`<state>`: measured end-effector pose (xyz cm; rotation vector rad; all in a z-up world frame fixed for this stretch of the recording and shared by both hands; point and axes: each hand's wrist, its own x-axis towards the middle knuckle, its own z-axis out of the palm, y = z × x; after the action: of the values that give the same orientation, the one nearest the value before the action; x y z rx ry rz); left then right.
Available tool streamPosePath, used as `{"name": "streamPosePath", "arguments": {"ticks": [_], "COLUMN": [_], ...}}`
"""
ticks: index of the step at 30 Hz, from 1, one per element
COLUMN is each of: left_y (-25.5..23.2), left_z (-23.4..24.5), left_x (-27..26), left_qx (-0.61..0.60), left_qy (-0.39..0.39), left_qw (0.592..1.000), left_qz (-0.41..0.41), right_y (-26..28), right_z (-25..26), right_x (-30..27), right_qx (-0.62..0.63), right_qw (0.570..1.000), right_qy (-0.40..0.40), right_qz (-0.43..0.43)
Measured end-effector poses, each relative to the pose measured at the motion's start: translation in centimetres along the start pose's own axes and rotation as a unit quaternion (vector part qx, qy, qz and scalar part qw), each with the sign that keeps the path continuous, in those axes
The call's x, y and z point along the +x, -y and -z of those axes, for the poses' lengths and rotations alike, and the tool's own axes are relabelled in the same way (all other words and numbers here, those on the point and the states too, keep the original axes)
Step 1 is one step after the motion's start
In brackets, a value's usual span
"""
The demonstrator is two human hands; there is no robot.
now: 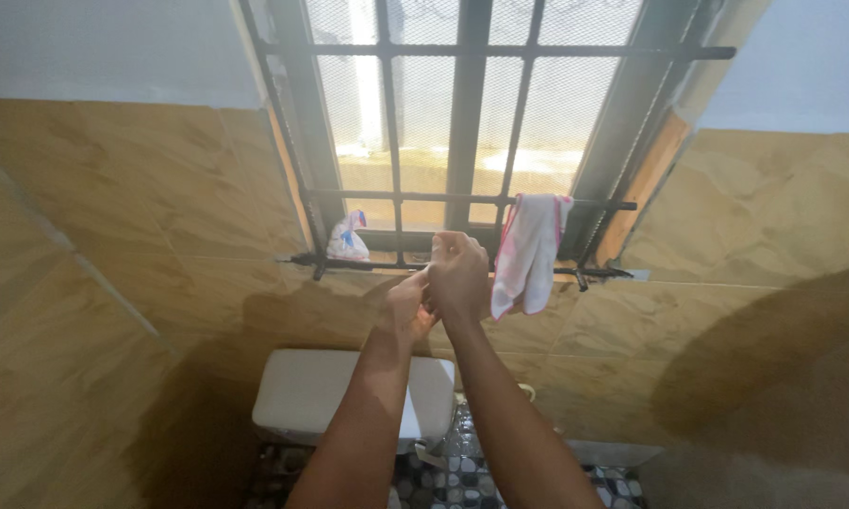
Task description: The person cleans a white metal shelving unit in a bathroom. They first wipe the middle shelf with a cloth, then remove the shelf panel to clean both sides thoroughly before placing it back into the frame.
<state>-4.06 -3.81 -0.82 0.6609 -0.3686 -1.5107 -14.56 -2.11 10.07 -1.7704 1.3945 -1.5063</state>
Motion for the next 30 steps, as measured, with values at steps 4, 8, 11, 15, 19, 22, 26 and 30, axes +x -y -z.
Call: {"name": "streamPosePath", "arguments": {"ticks": [4,8,11,15,19,22,26,30], "left_y": [0.4,0.7,1.1,2.0,2.1,1.2,0.7,-0.3], "left_z": [-4.2,-7.4,-9.0,-9.7,-10.3,-11.4,-10.5,-8.0], "left_x": [-1.1,-2.2,-2.6,-2.6,-4.1,-6.7,-9.4,-12.7], "left_qx": [0.042,0.025,0.045,0.078,0.101,0.081,0.043,0.007], "left_qy": [-0.079,-0.041,-0.035,-0.048,-0.110,-0.143,-0.037,0.049], "left_qw": [0.996,0.999,0.998,0.996,0.988,0.985,0.998,0.995], "left_qz": [0.006,0.020,0.027,0.023,0.031,0.053,0.015,-0.083], "right_y": [-1.4,-3.1,-3.8,-3.9,-2.6,-0.9,0.4,2.5], "right_z": [1.7,4.3,5.4,7.0,8.5,9.2,9.2,9.2], "right_x": [0.8,2.9,4.1,4.6,2.5,0.0,-2.8,-6.4], "right_qx": [0.053,-0.034,-0.099,0.021,0.100,0.170,0.135,0.031], "right_qw": [0.992,0.972,0.959,0.989,0.994,0.979,0.986,0.959], "right_qy": [-0.118,-0.228,-0.265,-0.061,-0.013,0.063,0.099,0.075], "right_qz": [0.003,-0.035,0.008,-0.133,-0.046,-0.095,0.020,0.273]}}
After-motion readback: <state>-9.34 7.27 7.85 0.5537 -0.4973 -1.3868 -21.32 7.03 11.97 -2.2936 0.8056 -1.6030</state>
